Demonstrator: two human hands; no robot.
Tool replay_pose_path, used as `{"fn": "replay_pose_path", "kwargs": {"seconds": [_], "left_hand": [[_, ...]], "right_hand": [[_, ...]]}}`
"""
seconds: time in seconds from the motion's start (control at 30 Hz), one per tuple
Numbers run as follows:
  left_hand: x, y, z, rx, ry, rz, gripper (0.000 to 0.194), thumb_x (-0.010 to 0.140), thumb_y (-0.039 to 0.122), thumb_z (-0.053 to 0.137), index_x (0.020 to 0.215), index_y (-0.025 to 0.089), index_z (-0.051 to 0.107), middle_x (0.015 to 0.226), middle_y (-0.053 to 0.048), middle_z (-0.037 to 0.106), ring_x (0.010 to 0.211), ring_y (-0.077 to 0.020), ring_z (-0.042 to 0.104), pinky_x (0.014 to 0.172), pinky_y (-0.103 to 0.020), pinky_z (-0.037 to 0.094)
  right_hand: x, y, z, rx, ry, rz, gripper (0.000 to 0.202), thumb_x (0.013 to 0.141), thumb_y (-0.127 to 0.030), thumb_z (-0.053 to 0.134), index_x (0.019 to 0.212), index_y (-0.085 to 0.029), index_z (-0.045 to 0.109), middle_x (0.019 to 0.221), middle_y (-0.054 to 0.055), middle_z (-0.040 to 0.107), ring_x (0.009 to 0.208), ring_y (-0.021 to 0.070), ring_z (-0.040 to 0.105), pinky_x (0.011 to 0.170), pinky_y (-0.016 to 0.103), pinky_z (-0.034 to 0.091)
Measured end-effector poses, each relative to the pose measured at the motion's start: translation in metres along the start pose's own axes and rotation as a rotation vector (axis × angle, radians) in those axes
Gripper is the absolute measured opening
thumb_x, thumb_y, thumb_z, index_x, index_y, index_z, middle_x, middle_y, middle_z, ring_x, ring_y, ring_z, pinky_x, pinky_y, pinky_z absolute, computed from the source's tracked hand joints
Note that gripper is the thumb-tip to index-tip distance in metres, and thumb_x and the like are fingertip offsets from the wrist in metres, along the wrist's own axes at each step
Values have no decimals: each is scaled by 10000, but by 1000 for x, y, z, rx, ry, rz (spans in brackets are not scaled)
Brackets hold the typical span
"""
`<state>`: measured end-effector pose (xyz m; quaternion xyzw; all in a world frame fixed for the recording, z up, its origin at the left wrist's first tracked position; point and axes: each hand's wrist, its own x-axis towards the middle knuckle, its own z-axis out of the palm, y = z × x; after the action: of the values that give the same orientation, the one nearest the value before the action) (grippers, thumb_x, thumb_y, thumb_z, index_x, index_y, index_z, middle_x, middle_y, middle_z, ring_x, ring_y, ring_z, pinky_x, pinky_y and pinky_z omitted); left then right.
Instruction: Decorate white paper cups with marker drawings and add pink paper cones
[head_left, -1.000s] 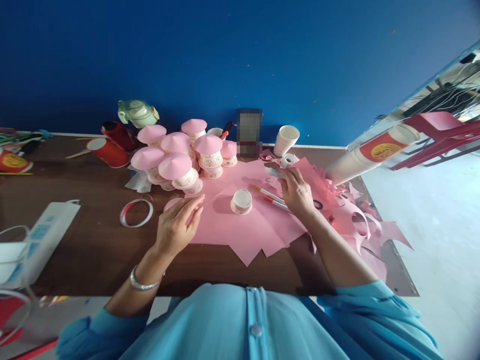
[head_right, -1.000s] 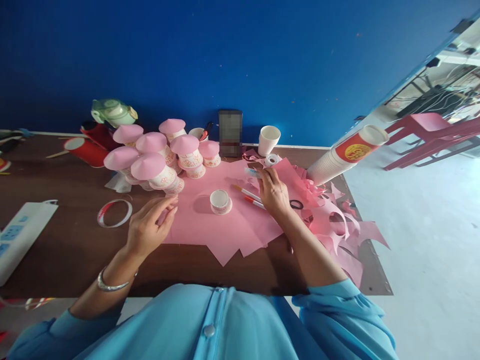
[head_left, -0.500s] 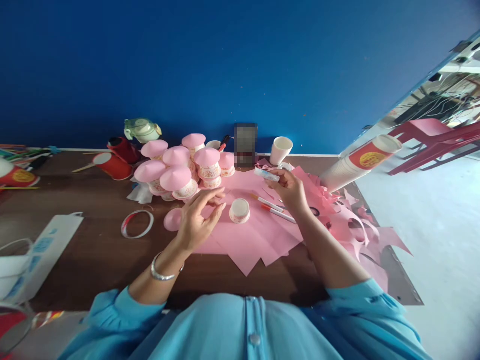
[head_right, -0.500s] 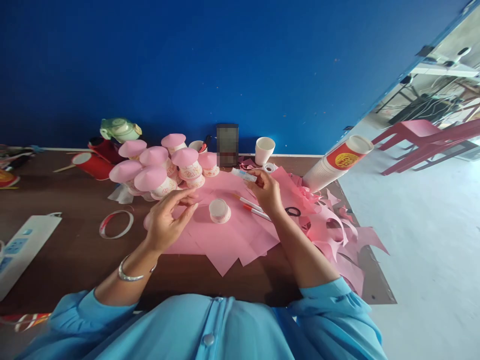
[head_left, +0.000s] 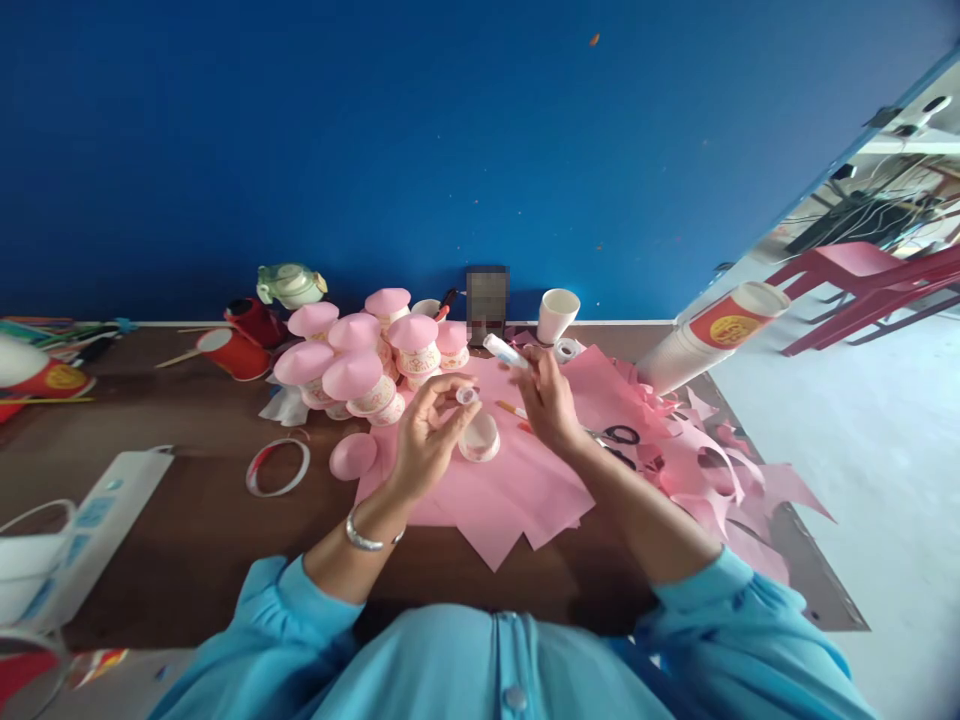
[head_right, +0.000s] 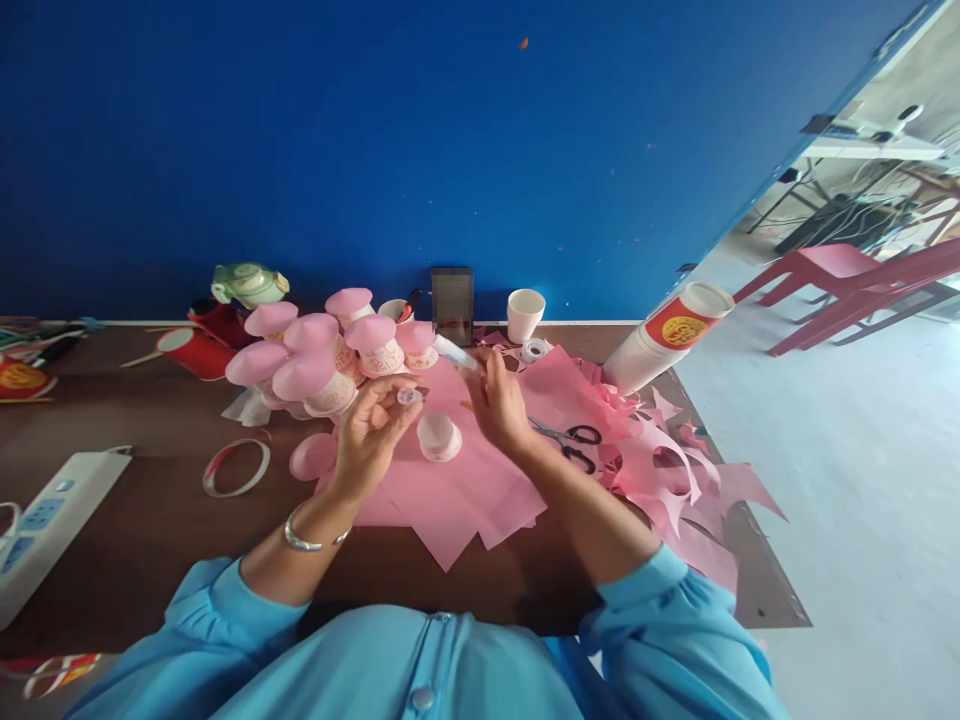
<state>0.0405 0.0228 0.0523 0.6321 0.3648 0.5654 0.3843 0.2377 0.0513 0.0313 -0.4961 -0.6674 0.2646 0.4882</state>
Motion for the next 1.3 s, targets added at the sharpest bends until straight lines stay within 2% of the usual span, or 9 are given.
{"fn": "replay_pose_path", "kwargs": {"seconds": [0.07, 0.1, 0.23, 0.4, 0.6, 0.77, 0.87, 1.07, 1.3], "left_hand": [[-2, -2, -7, -34, 18, -66, 251, 961, 401, 749, 1096, 201, 678, 1098, -87, 779, 986, -190, 777, 915, -355, 656], [-4, -3, -10, -16, 10, -73, 258, 954, 406, 756, 1081, 195, 681, 1076, -89, 786, 974, -193, 780, 897, -349, 658], [-12, -7, -19, 91, -37, -66, 251, 942, 403, 762, 1032, 179, 693, 1009, -94, 794, 940, -199, 787, 845, -320, 656], [-21, -13, -27, 109, -21, -102, 252, 935, 397, 767, 1031, 173, 702, 1006, -96, 800, 933, -198, 789, 847, -316, 651], [-22, -15, -33, 86, -16, -156, 231, 933, 364, 771, 1062, 182, 713, 1056, -93, 797, 981, -201, 782, 889, -311, 637], [-17, -15, -33, 128, -56, -72, 171, 952, 312, 754, 1080, 204, 720, 1032, -60, 780, 932, -166, 758, 861, -288, 632], [-9, -12, -34, 191, -67, 15, 183, 955, 273, 753, 1128, 214, 740, 1039, -50, 764, 907, -144, 734, 843, -266, 626], [5, -7, -32, 220, -78, 149, 244, 944, 242, 770, 1187, 234, 783, 1064, -56, 741, 944, -142, 729, 828, -254, 649], [9, 6, -27, 351, -163, 278, 296, 934, 191, 782, 1225, 245, 782, 1035, -46, 760, 931, -142, 742, 836, -276, 657]], "right_hand": [[28, 24, -9, -174, -8, -82, 383, 1071, -430, 535, 1355, -184, 603, 1427, 206, 691, 1289, 351, 684, 1092, 554, 571], [42, 35, -11, -409, -76, -180, 404, 1101, -387, 441, 1406, -154, 569, 1472, 223, 662, 1356, 351, 651, 1113, 559, 555], [77, 63, -9, -572, -126, -271, 363, 1101, -266, 435, 1397, -120, 584, 1518, 226, 631, 1498, 338, 540, 1193, 563, 478], [90, 76, 5, -679, -156, -334, 344, 1111, -245, 444, 1399, -131, 591, 1521, 211, 633, 1542, 312, 484, 1200, 529, 451], [87, 82, 11, -738, -113, -342, 351, 1096, -268, 491, 1404, -133, 594, 1454, 215, 680, 1443, 329, 575, 1123, 496, 512], [61, 59, -2, -709, 18, -339, 344, 1118, -275, 412, 1385, -137, 578, 1404, 219, 700, 1389, 325, 615, 1093, 500, 523], [33, 32, -18, -457, 143, -376, 236, 1104, -310, 477, 1246, -192, 625, 1213, 161, 773, 1142, 290, 734, 938, 430, 595], [-20, -23, -43, -193, 68, -325, 155, 1067, -286, 598, 1195, -231, 666, 1042, 66, 784, 808, 184, 758, 765, 326, 623], [-33, -42, -46, -234, -17, -482, 204, 1054, -192, 612, 1237, -237, 690, 1011, 67, 789, 899, 197, 771, 773, 306, 649]]}}
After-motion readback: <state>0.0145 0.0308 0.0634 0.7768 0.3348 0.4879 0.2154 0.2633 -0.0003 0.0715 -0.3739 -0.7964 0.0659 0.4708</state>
